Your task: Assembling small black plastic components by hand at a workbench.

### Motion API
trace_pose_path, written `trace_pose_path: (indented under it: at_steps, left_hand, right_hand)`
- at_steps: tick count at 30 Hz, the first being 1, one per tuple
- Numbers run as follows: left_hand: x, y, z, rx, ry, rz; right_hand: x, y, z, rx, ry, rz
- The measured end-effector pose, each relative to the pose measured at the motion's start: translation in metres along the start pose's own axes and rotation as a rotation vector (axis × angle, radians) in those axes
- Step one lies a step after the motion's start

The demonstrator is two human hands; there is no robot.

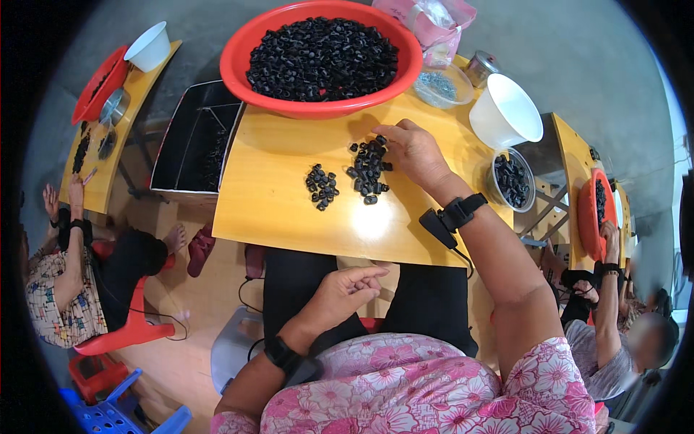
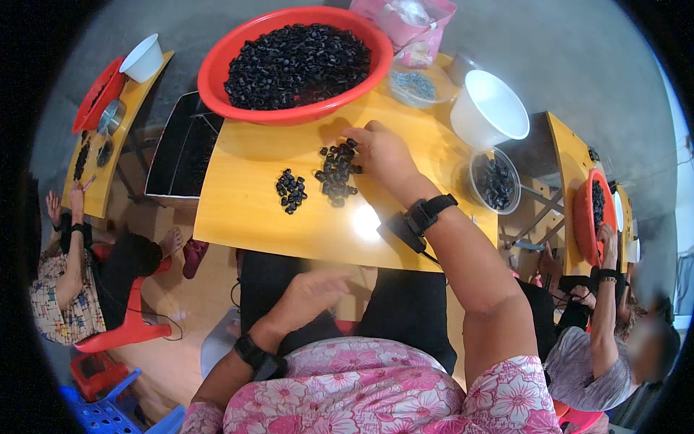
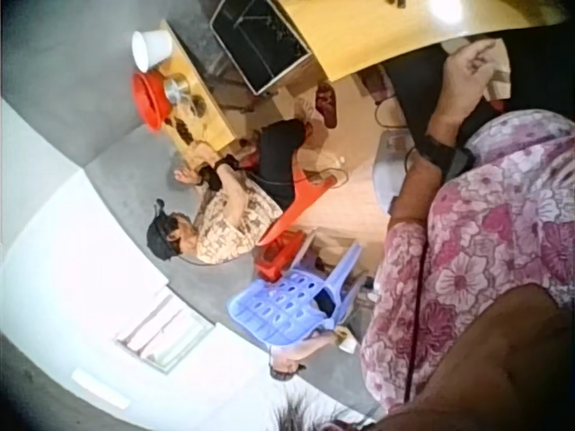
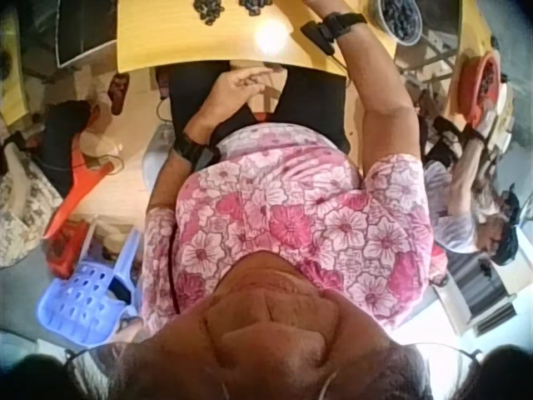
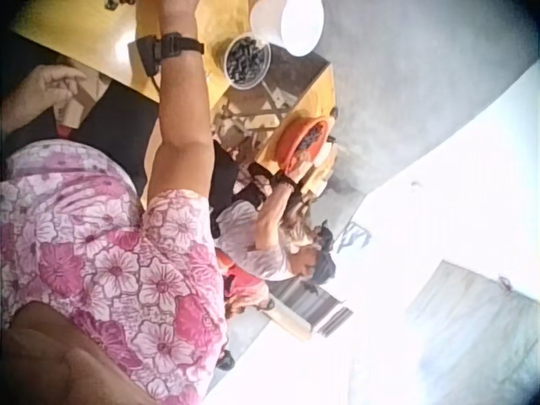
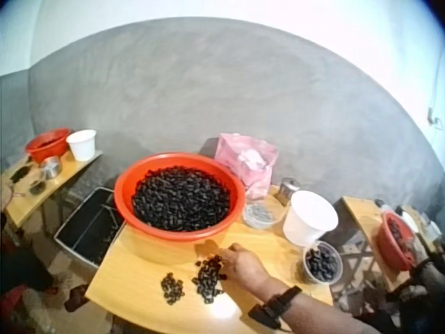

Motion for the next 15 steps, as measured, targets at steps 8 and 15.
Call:
trace_pose_path:
  at_steps: [8,15]
  left_hand:
    - [-0.002,0.002,0.001,-0.061,-0.007,0.01]
    - [0.003,0.0,-0.004,0.086,0.017,0.007]
  right_hand:
    - [-0.002,0.011,-0.006,0.239,-0.026,0.043]
    - [0.035,0.001,0.009,0.185,0.074,0.006]
Point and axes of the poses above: each hand's wrist, its own x-axis away from the middle knuckle, its own z-axis out of the back of the hand, y = z × x, the point moved 1 cm from there along -x, towards the middle knuckle, and after that the axes turned 1 degree about z, right-handed, at the moved point
